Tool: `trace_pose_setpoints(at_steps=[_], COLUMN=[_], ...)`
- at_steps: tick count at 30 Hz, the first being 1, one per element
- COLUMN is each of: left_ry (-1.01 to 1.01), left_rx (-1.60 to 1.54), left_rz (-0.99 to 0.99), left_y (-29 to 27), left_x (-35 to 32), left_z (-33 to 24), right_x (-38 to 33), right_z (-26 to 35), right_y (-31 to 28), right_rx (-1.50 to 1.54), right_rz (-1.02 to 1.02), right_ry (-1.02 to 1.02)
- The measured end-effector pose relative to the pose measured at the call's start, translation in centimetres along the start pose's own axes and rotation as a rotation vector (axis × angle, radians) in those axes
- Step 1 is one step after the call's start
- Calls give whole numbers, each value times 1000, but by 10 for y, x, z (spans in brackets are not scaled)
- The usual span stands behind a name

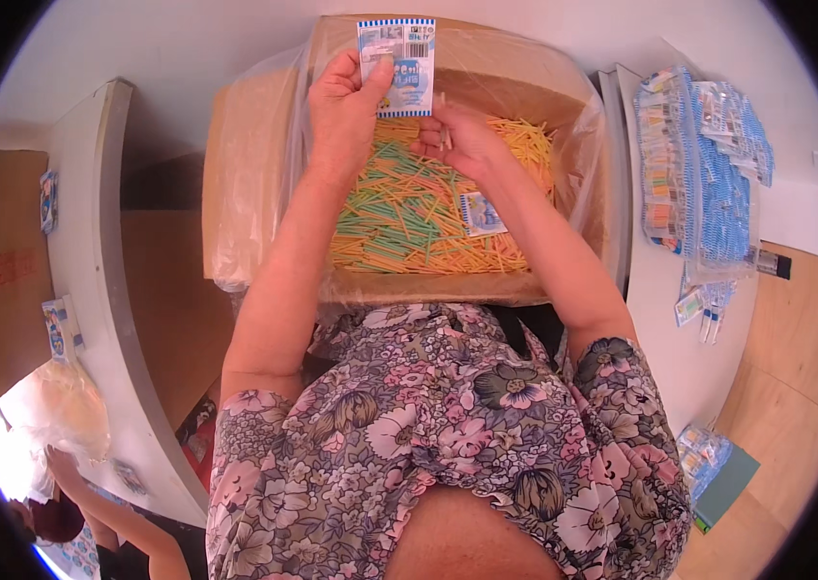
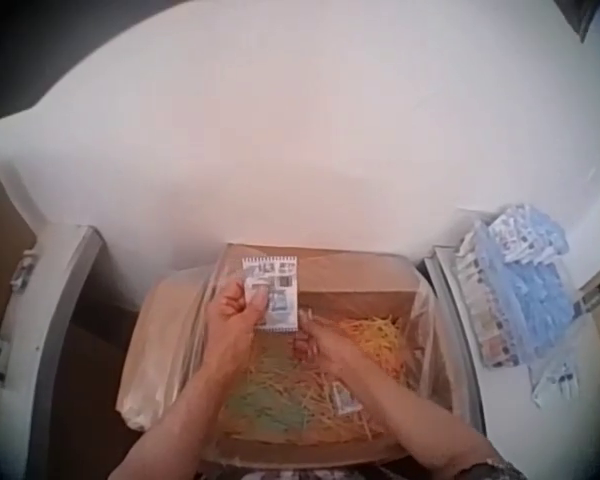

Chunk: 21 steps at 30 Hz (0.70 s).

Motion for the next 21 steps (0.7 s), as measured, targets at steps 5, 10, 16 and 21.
trace_pose_setpoints(at_steps=[5, 10, 16, 21], left_ry=[-206, -188, -225, -157], left_rx=[109, 453, 388, 443], left_rz=[252, 549, 484, 512], left_y=[8, 16, 45, 58], left_x=[-13, -35, -58, -64], left_z=[6, 21, 14, 26], right_x=[-38, -80, -124, -153], right_z=[33, 53, 60, 64], right_y=[-28, -31, -36, -35], right_rx=[263, 325, 263, 274], right_rz=[33, 66, -62, -36], right_ry=[-331, -641, -825, -843])
Point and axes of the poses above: each hand's wrist, its own x-axis towards the middle knuckle, its own y-axis out of the palm, z = x × y, the point moved 2 cm from there along x, towards the middle knuckle, and after that the axes turned 9 degrees about -z, right-handed, at the moved point
